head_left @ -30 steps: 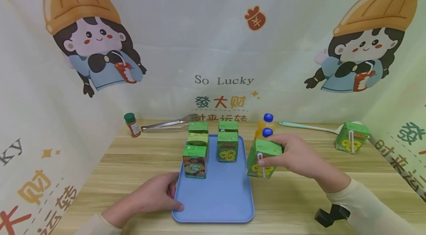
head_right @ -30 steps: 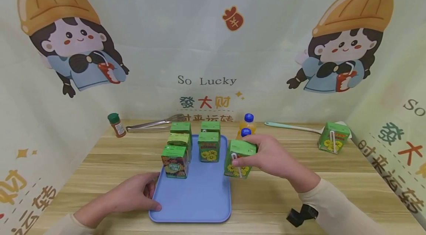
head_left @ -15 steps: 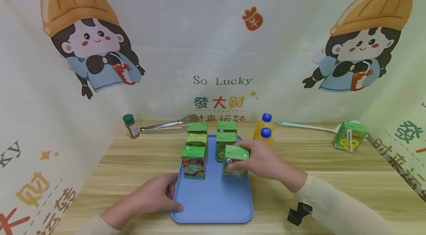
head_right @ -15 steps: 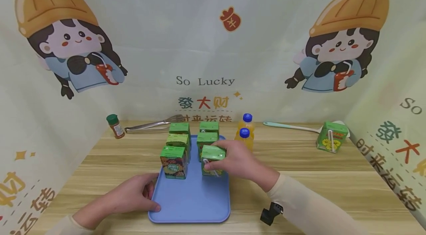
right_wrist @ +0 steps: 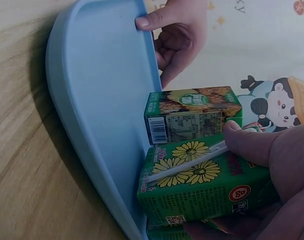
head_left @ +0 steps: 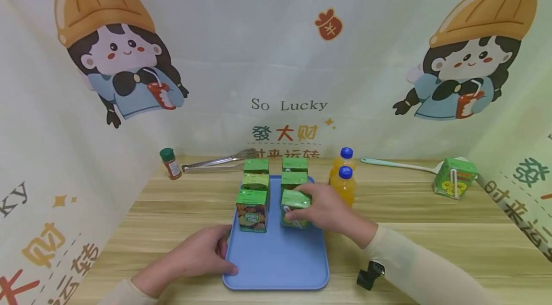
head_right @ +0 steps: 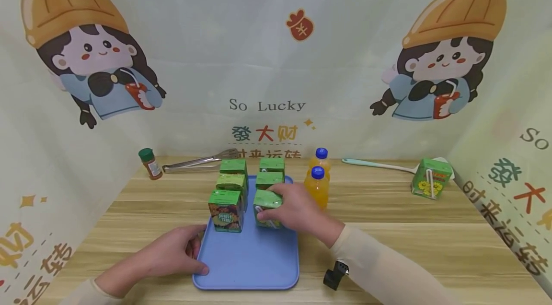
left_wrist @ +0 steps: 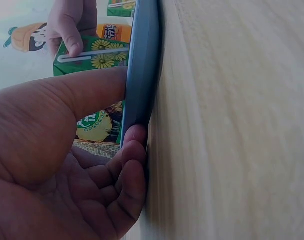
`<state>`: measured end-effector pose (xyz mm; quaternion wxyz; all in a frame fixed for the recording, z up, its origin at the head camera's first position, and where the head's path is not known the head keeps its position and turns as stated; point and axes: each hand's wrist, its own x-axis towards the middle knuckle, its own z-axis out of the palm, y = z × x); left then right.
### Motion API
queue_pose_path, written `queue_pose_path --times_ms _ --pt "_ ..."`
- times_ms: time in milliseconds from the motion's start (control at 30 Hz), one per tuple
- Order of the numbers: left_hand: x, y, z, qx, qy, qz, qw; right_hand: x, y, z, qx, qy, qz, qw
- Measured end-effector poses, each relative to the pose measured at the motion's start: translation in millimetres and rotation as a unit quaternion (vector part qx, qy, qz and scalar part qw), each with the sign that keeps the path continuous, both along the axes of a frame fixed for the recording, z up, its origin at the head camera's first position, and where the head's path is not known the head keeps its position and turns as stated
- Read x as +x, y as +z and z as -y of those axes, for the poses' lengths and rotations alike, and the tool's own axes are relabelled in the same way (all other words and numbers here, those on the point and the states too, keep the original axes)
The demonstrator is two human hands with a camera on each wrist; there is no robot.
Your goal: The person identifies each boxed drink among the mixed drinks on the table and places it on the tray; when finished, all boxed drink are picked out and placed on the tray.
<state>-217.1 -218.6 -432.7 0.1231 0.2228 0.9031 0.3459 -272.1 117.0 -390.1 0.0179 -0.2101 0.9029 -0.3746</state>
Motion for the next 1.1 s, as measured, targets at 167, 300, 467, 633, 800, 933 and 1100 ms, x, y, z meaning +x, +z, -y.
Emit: queue_pose_path --times_ms 167,300,467,633,800,933,1100 --pt "0.7 0.9 -0.7 0.001 -0.002 -0.003 1.0 -2.9 -3.5 3 -0.001 -0.003 0.007 1.0" --pt "0.8 0.2 -0.4 0.002 -0.001 -0.004 1.0 -4.9 -3.9 5 0.003 -0.016 0.01 0.9998" --pt "0.8 0.9 0.0 0.003 0.003 0.001 1.0 -5.8 -0.9 8 0.009 -0.028 0.013 0.9995" --pt "-0.7 0.8 -0.6 0.004 0.003 0.007 1.0 -5.7 1.3 8 0.012 -0.036 0.013 0.9992" --pt "-0.9 0.9 -1.1 0.0 0.002 0.008 1.0 -2.5 3.7 6 0.013 -0.041 -0.001 0.9991" --pt "-1.0 0.3 -0.7 0.001 0.001 0.009 1.0 2.9 8.0 4 0.008 -0.04 -0.024 0.9989" --pt "-1.7 -0.1 0.2 0.009 -0.001 0.017 0.9998 12.1 15.4 -3 0.012 -0.039 -0.056 0.9976"
